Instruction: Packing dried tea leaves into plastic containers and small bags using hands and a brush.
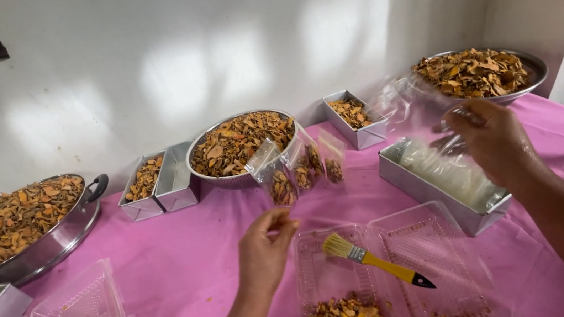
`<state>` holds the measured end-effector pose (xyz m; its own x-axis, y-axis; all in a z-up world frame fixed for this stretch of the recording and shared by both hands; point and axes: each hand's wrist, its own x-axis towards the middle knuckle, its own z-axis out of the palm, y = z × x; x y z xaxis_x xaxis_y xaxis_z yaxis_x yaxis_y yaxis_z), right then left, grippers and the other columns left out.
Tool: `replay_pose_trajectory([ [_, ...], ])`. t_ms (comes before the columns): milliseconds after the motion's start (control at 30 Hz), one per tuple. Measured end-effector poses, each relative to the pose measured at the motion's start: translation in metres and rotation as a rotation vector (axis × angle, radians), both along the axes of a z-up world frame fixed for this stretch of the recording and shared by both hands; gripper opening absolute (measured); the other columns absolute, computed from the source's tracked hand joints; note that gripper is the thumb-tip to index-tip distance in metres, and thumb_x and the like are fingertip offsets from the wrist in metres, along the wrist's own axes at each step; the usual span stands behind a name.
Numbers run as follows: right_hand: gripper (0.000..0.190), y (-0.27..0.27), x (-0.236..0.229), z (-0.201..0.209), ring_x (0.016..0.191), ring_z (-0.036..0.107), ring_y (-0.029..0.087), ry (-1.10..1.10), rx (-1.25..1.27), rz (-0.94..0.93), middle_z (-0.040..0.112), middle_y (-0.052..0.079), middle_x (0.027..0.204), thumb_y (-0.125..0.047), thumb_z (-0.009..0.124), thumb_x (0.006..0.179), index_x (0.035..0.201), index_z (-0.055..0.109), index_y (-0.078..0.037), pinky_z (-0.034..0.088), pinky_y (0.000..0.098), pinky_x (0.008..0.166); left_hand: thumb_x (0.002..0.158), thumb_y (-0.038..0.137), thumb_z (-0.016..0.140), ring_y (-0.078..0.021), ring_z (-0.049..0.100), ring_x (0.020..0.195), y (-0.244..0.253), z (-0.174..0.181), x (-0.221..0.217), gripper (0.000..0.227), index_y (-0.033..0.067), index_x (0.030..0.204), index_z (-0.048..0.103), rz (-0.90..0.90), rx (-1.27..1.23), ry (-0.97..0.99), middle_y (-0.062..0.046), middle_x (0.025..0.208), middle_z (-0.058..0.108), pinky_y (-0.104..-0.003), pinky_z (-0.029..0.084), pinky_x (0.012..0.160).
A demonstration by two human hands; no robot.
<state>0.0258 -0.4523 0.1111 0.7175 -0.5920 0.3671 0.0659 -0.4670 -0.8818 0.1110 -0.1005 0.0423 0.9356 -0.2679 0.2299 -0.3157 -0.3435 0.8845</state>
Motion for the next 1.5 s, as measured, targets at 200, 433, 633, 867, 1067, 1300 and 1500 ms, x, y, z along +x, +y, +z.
replay_pose_trajectory([
  [200, 0.019, 0.094, 0.007, 0.007, 0.095, 0.067, 0.043, 0.165, 0.622, 0.501, 0.070, 0.031, 0.110, -0.004, 0.050, 0.105, 0.109, 0.062, 0.011, 0.057, 0.0564, 0.087, 0.066, 0.049, 0.081, -0.0284, 0.041, 0.145, 0.005, 0.017, -0.010, 0.116, 0.0222, 0.160, 0.020, -0.358, -0.300, 0.062, -0.012, 0.164, 0.033, -0.043, 0.044, 0.113],
  [433, 0.021, 0.125, 0.062, -0.033, 0.074, 0.065, 0.052, 0.471, 0.663, 0.710, 0.067, 0.037, 0.093, 0.005, 0.056, 0.097, 0.114, 0.062, 0.015, 0.057, 0.0594, 0.070, 0.054, 0.058, 0.078, -0.0259, -0.008, 0.162, 0.043, 0.038, -0.024, 0.148, 0.0313, 0.154, -0.028, -0.302, -0.224, -0.177, -0.007, 0.172, -0.030, -0.065, 0.020, 0.119],
  [633, 0.043, 0.156, 0.065, -0.005, 0.069, 0.067, 0.043, 0.449, 0.336, 0.601, 0.068, 0.032, 0.099, 0.013, 0.064, 0.092, 0.134, 0.061, 0.006, 0.062, 0.0520, 0.061, 0.063, 0.090, 0.065, -0.0297, -0.025, 0.157, 0.040, 0.010, -0.004, 0.153, 0.0211, 0.153, -0.037, -0.084, 0.559, -0.944, -0.010, 0.162, -0.040, -0.068, -0.015, 0.123],
  [867, 0.042, 0.195, 0.048, 0.004, 0.093, 0.075, 0.022, 0.444, -0.099, 0.670, 0.080, 0.012, 0.099, -0.011, 0.075, 0.086, 0.126, 0.063, -0.013, 0.063, 0.0333, 0.084, 0.057, 0.065, 0.099, -0.0376, 0.022, 0.157, 0.025, -0.007, -0.014, 0.152, 0.0019, 0.163, 0.010, -0.177, 0.692, -0.971, -0.020, 0.169, 0.025, -0.072, 0.005, 0.120],
  [1067, 0.065, 0.179, 0.033, 0.001, 0.092, 0.067, 0.029, 0.538, 0.222, 0.722, 0.070, 0.022, 0.106, -0.026, 0.067, 0.085, 0.147, 0.055, -0.012, 0.048, 0.0389, 0.072, 0.053, 0.074, 0.098, -0.0390, 0.030, 0.148, 0.025, -0.005, -0.012, 0.165, 0.0048, 0.163, -0.003, -0.112, 0.710, -0.857, -0.025, 0.160, 0.031, -0.074, 0.007, 0.117],
  [1300, 0.046, 0.156, 0.024, -0.025, 0.110, 0.069, 0.041, 0.505, 0.551, 0.907, 0.071, 0.027, 0.125, -0.012, 0.060, 0.091, 0.132, 0.065, 0.006, 0.062, 0.0549, 0.089, 0.049, 0.077, 0.098, -0.0413, 0.027, 0.148, 0.024, -0.010, -0.010, 0.172, 0.0095, 0.163, -0.011, -0.134, 0.672, -0.803, -0.030, 0.158, 0.027, -0.075, 0.003, 0.116],
  [1500, 0.013, 0.147, 0.038, -0.060, 0.079, 0.065, 0.027, 0.449, 0.444, 0.912, 0.073, 0.020, 0.090, 0.008, 0.070, 0.092, 0.104, 0.074, 0.011, 0.055, 0.0381, 0.071, 0.051, 0.072, 0.101, -0.0391, 0.026, 0.148, 0.019, -0.018, -0.007, 0.164, 0.0069, 0.163, 0.002, -0.164, 0.669, -0.773, -0.026, 0.155, 0.027, -0.075, 0.000, 0.116],
])
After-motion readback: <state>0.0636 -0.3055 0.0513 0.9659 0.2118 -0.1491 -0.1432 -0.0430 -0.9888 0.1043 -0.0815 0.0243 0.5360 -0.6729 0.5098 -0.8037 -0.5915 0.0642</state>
